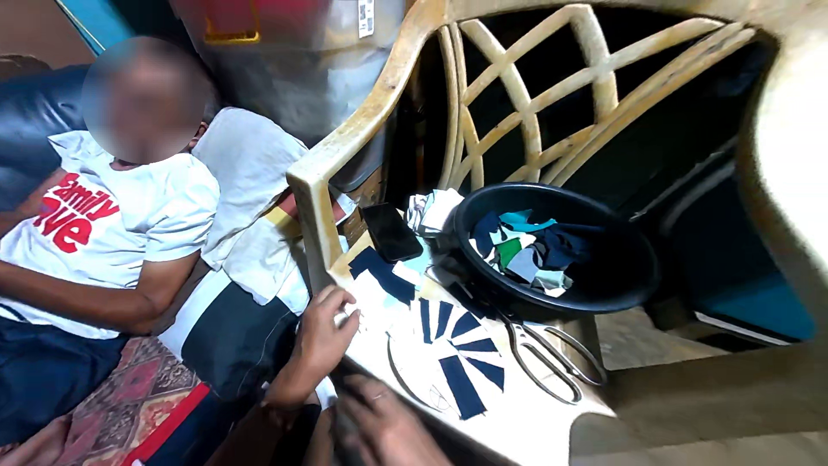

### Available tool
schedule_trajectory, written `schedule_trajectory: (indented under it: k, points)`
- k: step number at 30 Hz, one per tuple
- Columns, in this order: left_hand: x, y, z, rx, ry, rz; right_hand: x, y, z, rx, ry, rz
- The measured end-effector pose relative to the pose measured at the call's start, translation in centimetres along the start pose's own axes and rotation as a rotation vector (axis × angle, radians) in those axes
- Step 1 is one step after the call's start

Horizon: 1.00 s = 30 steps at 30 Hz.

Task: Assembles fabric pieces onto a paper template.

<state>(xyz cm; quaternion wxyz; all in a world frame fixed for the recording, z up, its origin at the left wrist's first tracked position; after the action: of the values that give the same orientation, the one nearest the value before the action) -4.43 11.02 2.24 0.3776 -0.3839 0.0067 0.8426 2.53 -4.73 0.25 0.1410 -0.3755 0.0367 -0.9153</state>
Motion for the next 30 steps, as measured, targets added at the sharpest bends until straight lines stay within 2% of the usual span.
schedule_trajectory:
  k: [2,4,5,7,9,11,14,18,20,23,25,27,30]
  points:
    - [0.1,2.8,0.8,0.118,-0.119,0.174,0.2,-1.2,-4.1,0.191,-0.145,0.010]
    - [1.5,5.3,1.3,0.328,-0.171,0.342,-0.2,-1.3,-6.2,0.209,-0.153,0.033]
    - [2.3,6.5,1.5,0.348,-0.167,0.323,-0.3,-1.3,-6.5,0.191,-0.151,0.056]
    - [3.4,7.8,1.9,0.222,-0.129,0.194,-0.6,-1.4,-6.2,0.153,-0.232,0.100]
    - [3.6,8.0,2.3,0.164,-0.119,0.144,-1.0,-1.6,-6.0,0.074,-0.375,0.099]
    - [3.3,7.9,2.5,0.246,-0.138,0.178,-1.4,-1.7,-6.1,-0.011,-0.478,0.081]
    - [3.2,7.7,2.8,0.432,-0.173,0.275,-2.2,-2.0,-6.6,0.000,-0.611,-0.002]
    - [1.9,6.8,2.3,0.573,-0.216,0.230,-3.0,-2.1,-6.1,-0.041,-0.665,-0.082]
    - [1.5,6.6,2.2,0.589,-0.202,0.143,-3.3,-2.0,-6.2,-0.097,-0.720,-0.076]
    - [0.8,6.8,2.3,0.547,-0.068,-0.004,-3.7,-2.2,-6.3,-0.209,-0.829,-0.023]
    - [0.2,7.1,2.5,0.529,0.049,-0.031,-3.8,-2.2,-6.0,-0.285,-0.909,-0.025]
    - [-0.1,7.7,3.2,0.511,0.204,0.024,-3.4,-1.9,-5.4,-0.343,-0.993,-0.044]
    - [0.4,8.9,3.9,0.472,0.598,0.184,-2.4,-1.8,-4.7,-0.313,-1.063,-0.002]
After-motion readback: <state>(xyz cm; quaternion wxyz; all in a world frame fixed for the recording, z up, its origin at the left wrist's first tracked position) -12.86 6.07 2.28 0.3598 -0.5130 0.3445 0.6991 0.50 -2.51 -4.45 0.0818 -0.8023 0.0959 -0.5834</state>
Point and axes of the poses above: each hand's wrist, its own y-axis away from the middle knuckle, its own z-axis out of the back of the hand, x = y × z, the point moved 5 cm from there along -y, towards the middle knuckle, and after that the axes turned 10 degrees about x, right-handed, at the moved point
